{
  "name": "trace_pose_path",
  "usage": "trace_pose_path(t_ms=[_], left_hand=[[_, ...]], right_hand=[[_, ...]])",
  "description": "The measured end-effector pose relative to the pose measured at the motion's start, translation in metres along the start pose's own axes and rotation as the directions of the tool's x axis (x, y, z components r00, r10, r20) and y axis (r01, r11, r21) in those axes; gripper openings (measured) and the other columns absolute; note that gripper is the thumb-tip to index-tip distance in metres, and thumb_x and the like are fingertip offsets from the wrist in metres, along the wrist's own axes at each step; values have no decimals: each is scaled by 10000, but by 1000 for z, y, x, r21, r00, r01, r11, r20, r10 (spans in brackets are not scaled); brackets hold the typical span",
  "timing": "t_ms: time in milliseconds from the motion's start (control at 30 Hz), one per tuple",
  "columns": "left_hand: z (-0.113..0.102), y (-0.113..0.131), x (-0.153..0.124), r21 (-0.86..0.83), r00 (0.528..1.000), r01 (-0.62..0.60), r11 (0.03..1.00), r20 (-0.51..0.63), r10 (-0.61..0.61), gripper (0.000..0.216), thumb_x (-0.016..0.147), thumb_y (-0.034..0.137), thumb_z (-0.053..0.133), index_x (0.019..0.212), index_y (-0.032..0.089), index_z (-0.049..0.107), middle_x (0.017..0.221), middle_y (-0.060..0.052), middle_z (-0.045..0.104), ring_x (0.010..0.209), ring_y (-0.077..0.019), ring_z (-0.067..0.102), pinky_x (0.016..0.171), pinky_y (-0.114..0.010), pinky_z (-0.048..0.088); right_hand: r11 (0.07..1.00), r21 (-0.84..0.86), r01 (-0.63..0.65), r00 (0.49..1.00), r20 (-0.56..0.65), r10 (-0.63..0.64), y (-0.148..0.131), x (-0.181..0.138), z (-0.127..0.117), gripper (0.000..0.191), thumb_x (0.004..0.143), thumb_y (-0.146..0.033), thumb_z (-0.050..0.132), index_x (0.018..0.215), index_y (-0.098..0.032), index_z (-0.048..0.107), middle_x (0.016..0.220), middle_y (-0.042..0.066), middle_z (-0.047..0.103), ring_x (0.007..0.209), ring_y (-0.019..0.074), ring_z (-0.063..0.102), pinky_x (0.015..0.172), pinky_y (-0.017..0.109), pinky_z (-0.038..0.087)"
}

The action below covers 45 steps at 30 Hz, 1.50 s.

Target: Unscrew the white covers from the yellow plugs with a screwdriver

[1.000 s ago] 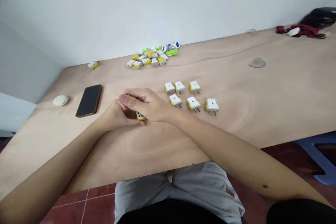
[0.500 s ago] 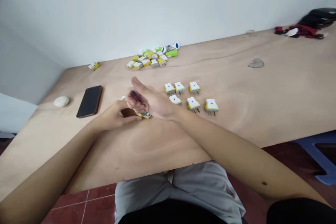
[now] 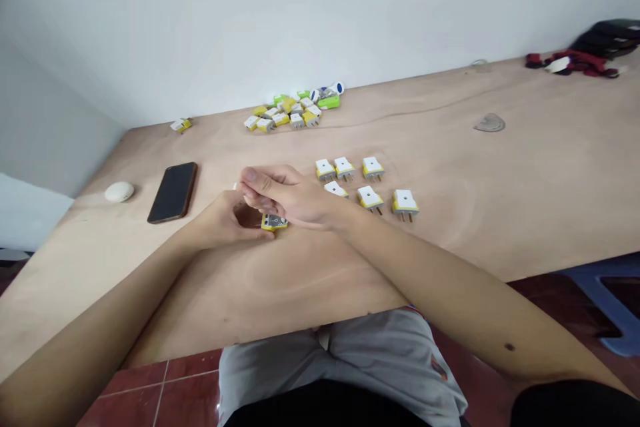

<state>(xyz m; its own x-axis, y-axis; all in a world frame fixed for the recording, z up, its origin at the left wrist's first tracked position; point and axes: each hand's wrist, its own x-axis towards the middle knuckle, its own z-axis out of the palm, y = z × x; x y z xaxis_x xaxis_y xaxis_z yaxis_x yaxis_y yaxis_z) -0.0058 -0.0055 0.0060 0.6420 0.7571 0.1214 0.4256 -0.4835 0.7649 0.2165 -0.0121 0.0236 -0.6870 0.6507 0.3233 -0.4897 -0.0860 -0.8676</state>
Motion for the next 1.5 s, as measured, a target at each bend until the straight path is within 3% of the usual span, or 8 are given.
trace_pose_path(t_ms=[167,400,633,800,1033,1167,1367,1500], left_hand=[[1,-4,1,-3,999,-42,999,2,42,613,668,499,1036,1119,182,766,1128,-92,811,1070,-307,774,1019,-480,638],[9,-5,3,-28,1000,-5,1000,-12,5,587,640,496,1043,1033,178,746,1017,-70,801,950,-271,776,859,-395,661],[5,-1,2,-2,1000,-28,1000,-4,28,580,700,457,1013,1112,173,720,1109,-68,791,1001,-265,765,920,-404,671],[-4,0,0,24,992,-109,994,63,108,268,912,329,846,1114,185,744,1209,-77,783,1130,-255,756,1066,-405,647],[0,-3,-1,-70,997,4,998,83,2,393,892,356,866,1218,166,754,1214,-98,824,1111,-260,794,969,-372,680],[2,-2,-1,-18,998,-20,1000,56,21,395,849,368,894,1173,175,774,1202,-93,823,1116,-268,790,974,-373,670],[3,3,-2,32,999,-38,999,-17,39,340,780,357,921,1035,173,791,1044,-66,808,923,-230,776,805,-328,640],[3,6,-3,23,999,-32,999,-19,32,288,774,313,908,999,181,786,995,-47,794,895,-219,757,798,-316,621]], right_hand=[[999,-19,39,999,-16,-39,4,0,2,520,1061,-632,666,810,-191,554,740,-51,395,665,103,350,629,245,318],[979,-144,146,989,4,-147,11,4,1,532,1034,-641,706,791,-185,579,721,-49,432,658,110,402,643,270,347],[996,-75,44,999,-19,-46,1,0,4,510,1048,-652,675,842,-186,643,755,-26,448,708,132,376,663,266,356],[1000,15,-21,1000,8,21,-3,-2,3,420,1091,-574,640,1010,-168,708,822,-6,531,770,130,447,697,244,403],[999,-44,7,999,46,-5,2,-1,0,476,1054,-607,699,889,-169,612,763,-50,448,655,81,373,592,232,283],[995,-96,9,1000,-11,-10,5,-1,2,513,1018,-657,720,884,-172,618,753,-57,421,646,82,375,585,245,286],[987,-156,30,998,-57,-39,8,0,4,529,1006,-674,718,859,-173,632,731,-58,446,618,84,365,567,260,269],[983,-183,-9,997,-72,-4,6,0,7,523,998,-671,730,875,-169,651,746,-49,477,640,92,380,603,265,301]])
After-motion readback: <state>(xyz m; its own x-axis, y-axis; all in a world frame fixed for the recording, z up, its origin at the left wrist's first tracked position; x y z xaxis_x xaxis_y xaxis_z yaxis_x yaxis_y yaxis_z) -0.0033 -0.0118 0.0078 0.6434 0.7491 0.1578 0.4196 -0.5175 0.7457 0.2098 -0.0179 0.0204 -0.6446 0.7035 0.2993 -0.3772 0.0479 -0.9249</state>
